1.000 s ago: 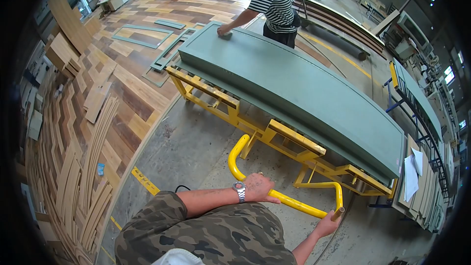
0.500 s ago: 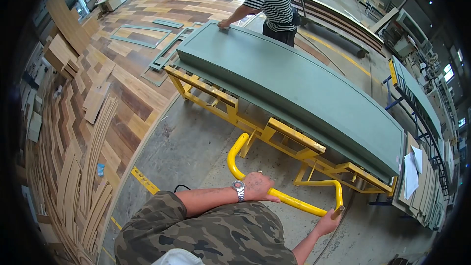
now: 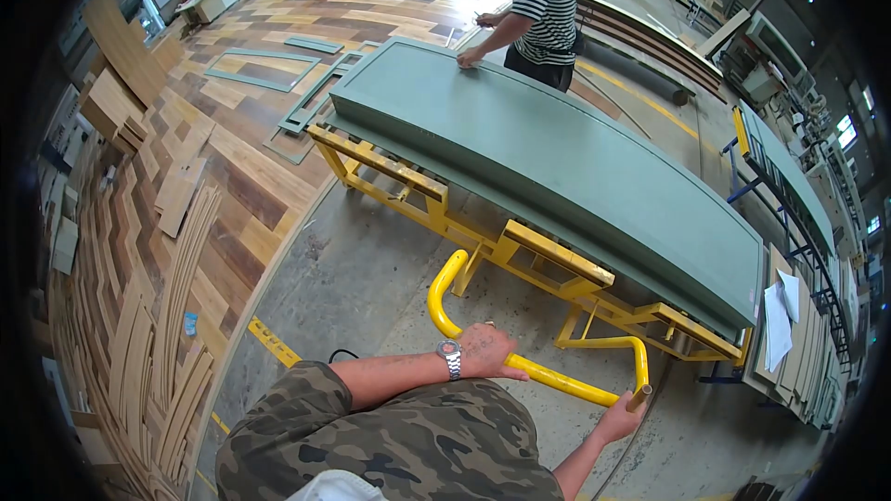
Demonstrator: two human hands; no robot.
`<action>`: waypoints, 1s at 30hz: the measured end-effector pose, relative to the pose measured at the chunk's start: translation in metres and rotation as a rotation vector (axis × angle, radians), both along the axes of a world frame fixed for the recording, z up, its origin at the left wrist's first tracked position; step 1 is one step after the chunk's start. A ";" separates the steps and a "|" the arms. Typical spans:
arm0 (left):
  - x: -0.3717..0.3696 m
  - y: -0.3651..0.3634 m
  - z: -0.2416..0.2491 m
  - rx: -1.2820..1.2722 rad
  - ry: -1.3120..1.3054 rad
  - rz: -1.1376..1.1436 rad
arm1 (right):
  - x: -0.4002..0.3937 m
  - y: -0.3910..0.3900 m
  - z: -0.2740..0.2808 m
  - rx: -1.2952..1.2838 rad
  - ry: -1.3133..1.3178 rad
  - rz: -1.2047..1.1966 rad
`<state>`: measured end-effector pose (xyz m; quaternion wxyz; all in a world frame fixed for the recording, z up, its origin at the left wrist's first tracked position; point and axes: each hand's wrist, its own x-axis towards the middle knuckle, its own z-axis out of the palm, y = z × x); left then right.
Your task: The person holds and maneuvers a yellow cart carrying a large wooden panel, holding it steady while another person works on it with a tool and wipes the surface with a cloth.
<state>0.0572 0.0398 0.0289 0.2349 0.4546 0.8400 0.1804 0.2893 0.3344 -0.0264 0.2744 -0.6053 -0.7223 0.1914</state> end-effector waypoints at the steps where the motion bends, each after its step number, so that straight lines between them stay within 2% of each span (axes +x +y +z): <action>1: 0.000 0.000 0.001 0.000 0.001 -0.004 | 0.000 0.000 0.002 -0.033 -0.007 0.000; 7: -0.001 0.000 0.005 0.004 0.001 -0.012 | -0.001 -0.001 -0.002 0.035 0.040 0.010; 10: -0.002 0.000 0.004 0.003 0.021 -0.021 | -0.006 -0.006 0.009 -0.030 -0.008 -0.037; 30: -0.001 0.001 -0.003 -0.011 0.034 -0.024 | -0.004 -0.008 0.008 0.000 0.018 -0.011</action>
